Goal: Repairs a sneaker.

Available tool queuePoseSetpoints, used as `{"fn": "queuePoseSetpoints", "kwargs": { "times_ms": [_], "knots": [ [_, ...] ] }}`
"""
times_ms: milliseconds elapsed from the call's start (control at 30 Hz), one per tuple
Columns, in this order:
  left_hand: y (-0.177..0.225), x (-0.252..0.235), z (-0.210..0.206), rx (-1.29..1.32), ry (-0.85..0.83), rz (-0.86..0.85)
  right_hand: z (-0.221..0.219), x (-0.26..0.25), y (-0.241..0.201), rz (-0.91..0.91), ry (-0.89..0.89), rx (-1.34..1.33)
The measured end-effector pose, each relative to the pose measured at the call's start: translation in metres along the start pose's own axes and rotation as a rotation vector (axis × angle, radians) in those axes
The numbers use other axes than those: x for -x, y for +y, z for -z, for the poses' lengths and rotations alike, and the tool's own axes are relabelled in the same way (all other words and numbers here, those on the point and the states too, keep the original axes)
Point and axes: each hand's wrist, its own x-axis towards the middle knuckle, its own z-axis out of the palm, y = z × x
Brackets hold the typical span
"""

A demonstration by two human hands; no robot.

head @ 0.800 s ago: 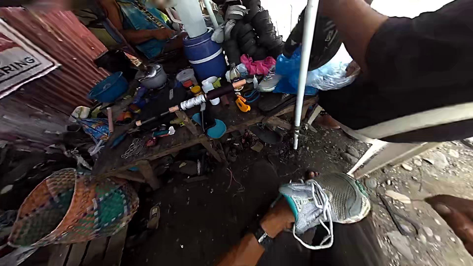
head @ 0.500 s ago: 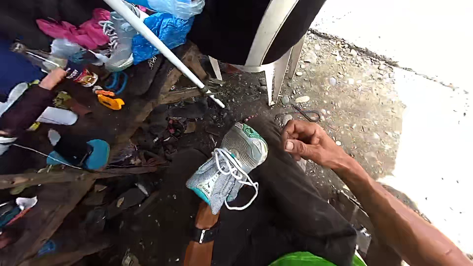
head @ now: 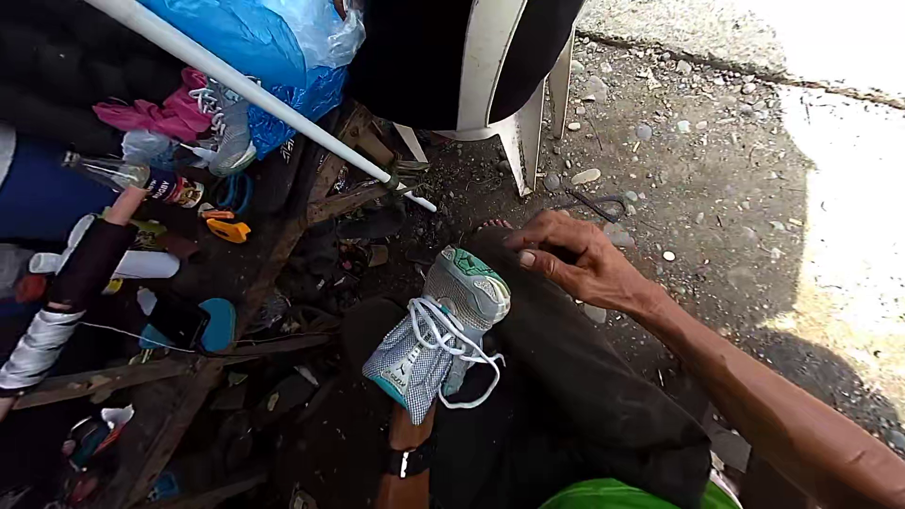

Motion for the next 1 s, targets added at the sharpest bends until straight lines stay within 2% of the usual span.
{"fn": "queuePoseSetpoints", "kwargs": {
  "times_ms": [67, 200, 333, 433, 500, 600, 733, 800, 900, 933, 1000],
  "knots": [
    [-0.015, 0.003, 0.002, 0.096, 0.011, -0.072, -0.001, -0.01, 0.003, 0.066, -0.058, 0.101],
    [-0.012, 0.006, 0.002, 0.111, 0.017, -0.041, 0.007, -0.019, -0.002, 0.102, -0.076, 0.065],
    [-0.01, 0.012, 0.002, -0.034, 0.117, 0.005, 0.007, -0.02, -0.003, 0.08, -0.129, 0.079],
    [-0.02, 0.015, 0.016, -0.042, 0.073, 0.01, 0.0, -0.023, 0.01, 0.061, -0.192, 0.146],
    [-0.017, 0.01, 0.01, -0.037, 0.101, -0.009, -0.004, -0.025, 0.014, 0.065, -0.185, 0.119],
    [-0.004, 0.006, -0.001, 0.133, 0.15, 0.042, 0.005, -0.026, 0.008, 0.026, -0.146, -0.148],
    [-0.01, 0.007, 0.008, 0.241, 0.079, 0.028, 0.028, -0.023, -0.008, -0.036, -0.131, -0.581],
    [-0.014, 0.01, 0.014, 0.207, 0.071, -0.007, 0.046, -0.021, -0.02, -0.005, -0.047, -0.795],
    [-0.029, 0.015, 0.033, 0.103, -0.081, -0.08, 0.079, -0.012, -0.04, 0.028, 0.108, -1.076],
    [-0.028, 0.014, 0.032, 0.097, -0.071, -0.072, 0.085, -0.003, -0.042, 0.008, 0.054, -1.129],
    [-0.025, 0.01, 0.026, 0.097, -0.045, -0.05, 0.088, 0.026, -0.035, -0.097, -0.243, -1.104]
  ]
}}
